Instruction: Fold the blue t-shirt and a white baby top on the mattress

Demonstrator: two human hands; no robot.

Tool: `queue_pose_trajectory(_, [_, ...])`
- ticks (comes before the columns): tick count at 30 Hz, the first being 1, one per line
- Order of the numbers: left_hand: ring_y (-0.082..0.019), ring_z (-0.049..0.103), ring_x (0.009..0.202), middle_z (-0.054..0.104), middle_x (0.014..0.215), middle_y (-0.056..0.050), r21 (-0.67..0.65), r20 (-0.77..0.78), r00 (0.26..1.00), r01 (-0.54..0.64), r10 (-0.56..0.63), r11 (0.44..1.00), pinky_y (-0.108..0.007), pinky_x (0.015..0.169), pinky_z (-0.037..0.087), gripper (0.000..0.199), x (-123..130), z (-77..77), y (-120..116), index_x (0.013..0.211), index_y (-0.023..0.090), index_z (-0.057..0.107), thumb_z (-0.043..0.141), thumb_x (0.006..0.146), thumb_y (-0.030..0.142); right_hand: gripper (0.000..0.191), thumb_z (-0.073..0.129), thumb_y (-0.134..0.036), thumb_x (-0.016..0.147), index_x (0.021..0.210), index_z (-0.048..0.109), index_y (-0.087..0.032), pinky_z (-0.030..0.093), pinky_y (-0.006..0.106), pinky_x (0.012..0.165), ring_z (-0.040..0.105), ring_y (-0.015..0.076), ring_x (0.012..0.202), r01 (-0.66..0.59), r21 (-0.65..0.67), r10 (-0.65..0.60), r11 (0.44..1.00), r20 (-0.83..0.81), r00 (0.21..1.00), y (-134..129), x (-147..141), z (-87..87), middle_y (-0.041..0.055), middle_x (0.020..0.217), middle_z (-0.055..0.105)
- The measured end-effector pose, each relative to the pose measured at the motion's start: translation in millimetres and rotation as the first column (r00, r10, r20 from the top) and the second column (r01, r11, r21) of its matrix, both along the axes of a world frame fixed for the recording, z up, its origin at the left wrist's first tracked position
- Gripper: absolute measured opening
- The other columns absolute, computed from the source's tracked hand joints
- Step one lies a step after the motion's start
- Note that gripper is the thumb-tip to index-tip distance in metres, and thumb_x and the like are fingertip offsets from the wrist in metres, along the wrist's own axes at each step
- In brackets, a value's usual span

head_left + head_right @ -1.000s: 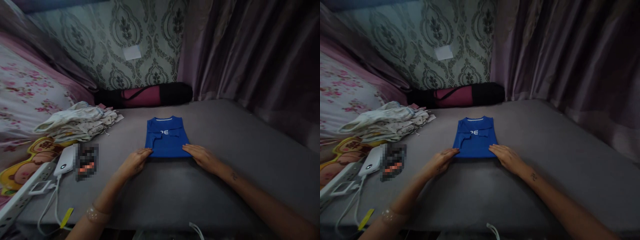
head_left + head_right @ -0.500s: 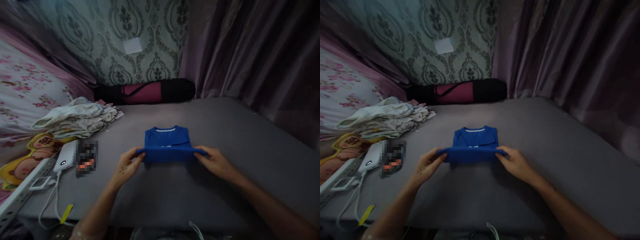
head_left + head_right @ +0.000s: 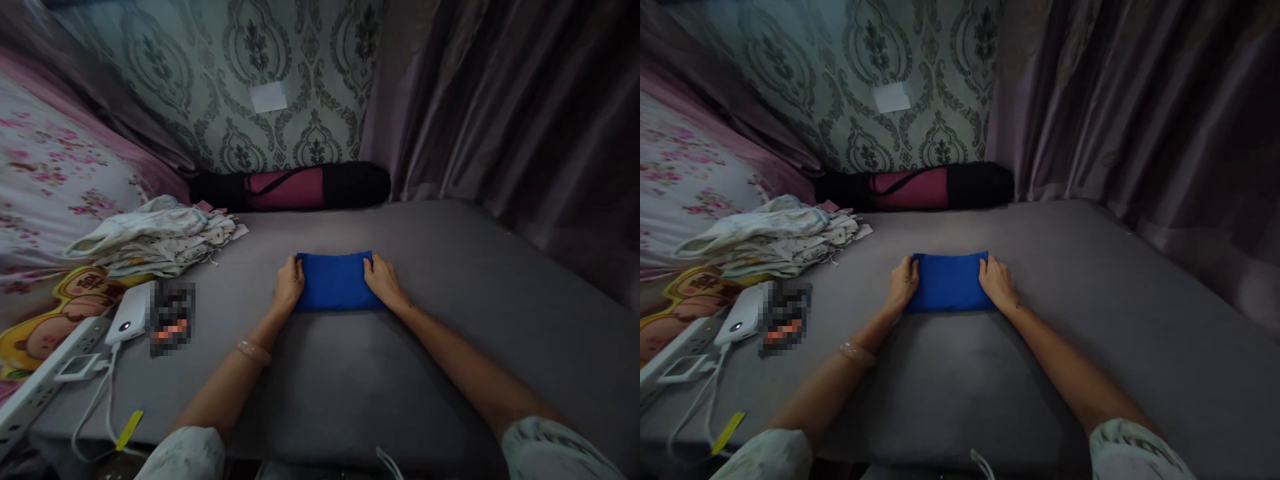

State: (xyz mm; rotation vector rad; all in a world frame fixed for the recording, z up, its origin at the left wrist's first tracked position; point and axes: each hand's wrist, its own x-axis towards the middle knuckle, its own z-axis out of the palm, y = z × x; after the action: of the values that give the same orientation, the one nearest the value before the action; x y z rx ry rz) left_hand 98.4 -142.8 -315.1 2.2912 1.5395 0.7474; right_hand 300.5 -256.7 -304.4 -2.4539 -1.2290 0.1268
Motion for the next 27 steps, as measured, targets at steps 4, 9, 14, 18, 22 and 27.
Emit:
queue_pose_trajectory(4, [-0.025, 0.067, 0.081, 0.069, 0.088, -0.014, -0.008, -0.188, 0.981, -0.041, 0.039, 0.999, -0.030, 0.068, 0.045, 0.032, 4.2, -7.7, 5.9, 0.109, 0.016, 0.054, 0.031, 0.098, 0.035, 0.045, 0.027, -0.041, 0.098, 0.113, 0.060, -0.014, 0.046, 0.037, 0.077, 0.067, 0.0284, 0.090, 0.005, -0.075, 0.001, 0.997, 0.076, 0.997, 4.9, -0.4, -1.0, 0.0154, 0.094, 0.069])
queue_pose_trajectory(9, [-0.027, 0.068, 0.084, 0.070, 0.092, -0.016, -0.023, -0.299, 0.952, -0.074, 0.063, 0.997, -0.033, 0.071, 0.048, 0.037, 9.1, -12.5, 9.6, 0.112, 0.015, 0.053, 0.027, 0.099, 0.038, 0.046, 0.027, -0.039, 0.099, 0.112, 0.061, -0.012, 0.047, 0.040, 0.079, 0.067, 0.0303, 0.092, 0.033, -0.116, -0.021, 0.993, 0.106, 0.994, 10.2, 0.1, -4.4, 0.0182, 0.096, 0.069])
queue_pose_trajectory(14, [-0.029, 0.068, 0.083, 0.070, 0.090, -0.016, 0.008, -0.312, 0.945, -0.103, 0.101, 0.995, -0.034, 0.070, 0.048, 0.038, 10.0, -11.6, 10.4, 0.106, 0.015, 0.056, 0.028, 0.098, 0.038, 0.046, 0.029, -0.038, 0.098, 0.110, 0.063, -0.010, 0.047, 0.041, 0.081, 0.066, 0.0308, 0.094, 0.072, -0.119, -0.062, 0.990, 0.083, 0.995, 13.0, 2.0, -4.4, 0.0192, 0.097, 0.069])
queue_pose_trajectory(18, [-0.028, 0.068, 0.083, 0.070, 0.089, -0.015, 0.013, -0.310, 0.943, -0.118, 0.116, 0.993, -0.034, 0.071, 0.048, 0.038, 9.9, -11.1, 11.0, 0.109, 0.017, 0.056, 0.027, 0.098, 0.038, 0.048, 0.026, -0.038, 0.099, 0.111, 0.064, -0.011, 0.047, 0.041, 0.082, 0.066, 0.0302, 0.096, 0.074, -0.124, -0.070, 0.990, 0.029, 0.997, 13.9, 3.2, -0.3, 0.0196, 0.099, 0.069])
queue_pose_trajectory(22, [-0.028, 0.068, 0.082, 0.070, 0.089, -0.015, 0.018, -0.319, 0.938, -0.140, 0.138, 0.990, -0.034, 0.070, 0.048, 0.038, 12.8, -12.6, 10.3, 0.109, 0.018, 0.057, 0.027, 0.098, 0.038, 0.049, 0.025, -0.036, 0.099, 0.112, 0.064, -0.010, 0.047, 0.040, 0.083, 0.066, 0.0296, 0.096, 0.090, -0.117, -0.088, 0.989, 0.020, 0.996, 17.4, 1.9, -0.1, 0.0202, 0.100, 0.069])
queue_pose_trajectory(27, [-0.028, 0.068, 0.085, 0.069, 0.093, -0.017, -0.022, -0.320, 0.935, -0.167, 0.152, 0.986, -0.034, 0.072, 0.048, 0.038, 15.1, -8.3, 10.1, 0.107, 0.015, 0.056, 0.028, 0.097, 0.038, 0.047, 0.031, -0.036, 0.098, 0.110, 0.066, -0.008, 0.046, 0.040, 0.084, 0.065, 0.0302, 0.100, 0.105, -0.170, -0.105, 0.980, 0.010, 0.994, 24.0, 8.6, -0.9, 0.0220, 0.104, 0.068])
